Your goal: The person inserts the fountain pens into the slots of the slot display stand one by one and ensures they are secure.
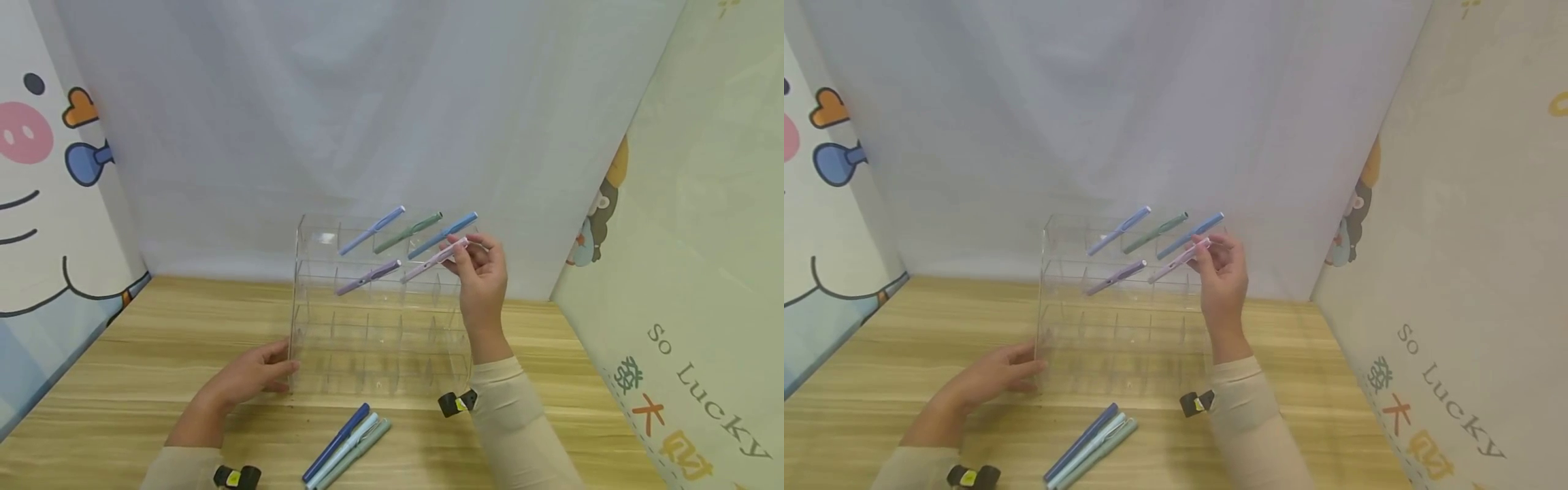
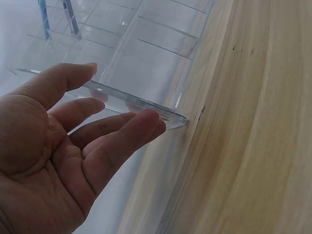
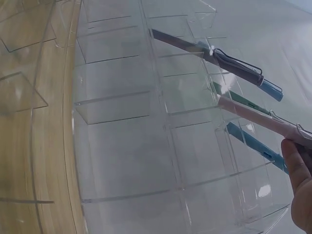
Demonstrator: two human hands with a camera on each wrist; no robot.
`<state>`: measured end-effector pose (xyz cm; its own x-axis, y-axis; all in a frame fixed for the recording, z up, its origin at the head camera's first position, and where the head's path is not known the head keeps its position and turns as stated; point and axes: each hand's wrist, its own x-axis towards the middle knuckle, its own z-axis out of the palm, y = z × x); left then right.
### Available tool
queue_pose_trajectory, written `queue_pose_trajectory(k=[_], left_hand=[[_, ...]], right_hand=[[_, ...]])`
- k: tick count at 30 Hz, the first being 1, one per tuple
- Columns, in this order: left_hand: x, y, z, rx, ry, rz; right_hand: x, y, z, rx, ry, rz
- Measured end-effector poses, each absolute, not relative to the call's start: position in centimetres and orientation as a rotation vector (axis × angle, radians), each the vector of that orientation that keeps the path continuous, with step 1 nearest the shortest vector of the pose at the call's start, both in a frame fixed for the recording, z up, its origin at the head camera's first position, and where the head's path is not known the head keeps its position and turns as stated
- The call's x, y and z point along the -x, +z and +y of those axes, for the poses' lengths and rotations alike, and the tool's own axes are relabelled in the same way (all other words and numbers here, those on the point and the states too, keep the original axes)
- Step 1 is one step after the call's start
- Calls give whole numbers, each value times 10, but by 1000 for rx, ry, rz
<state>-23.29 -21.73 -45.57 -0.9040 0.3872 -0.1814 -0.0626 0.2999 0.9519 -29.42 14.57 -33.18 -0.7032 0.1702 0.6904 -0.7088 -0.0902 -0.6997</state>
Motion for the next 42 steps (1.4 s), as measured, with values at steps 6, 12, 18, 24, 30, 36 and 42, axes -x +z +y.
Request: queue_pose_trajectory(k=[6, 12, 18, 24, 30, 36, 42], left_hand=[[233, -454, -216, -291, 1646, 2195], [234, -455, -216, -289, 1664, 2188], [234, -457, -217, -304, 1663, 2183], [234, -457, -216, -311, 1655, 2187], [234, -455, -216, -291, 1658, 2186], [234, -455, -215, -277, 1668, 2185], [233, -455, -215, -268, 1666, 2190]], right_hand=[[293, -338, 141, -597, 1837, -1607], [293, -347, 137, -557, 1837, -1662], [291, -354, 135, -530, 1847, -1719], [292, -360, 134, -535, 1848, -1742], [291, -362, 133, -520, 1856, -1753], [291, -362, 132, -524, 1858, -1758], [290, -359, 129, -545, 1830, -1796]])
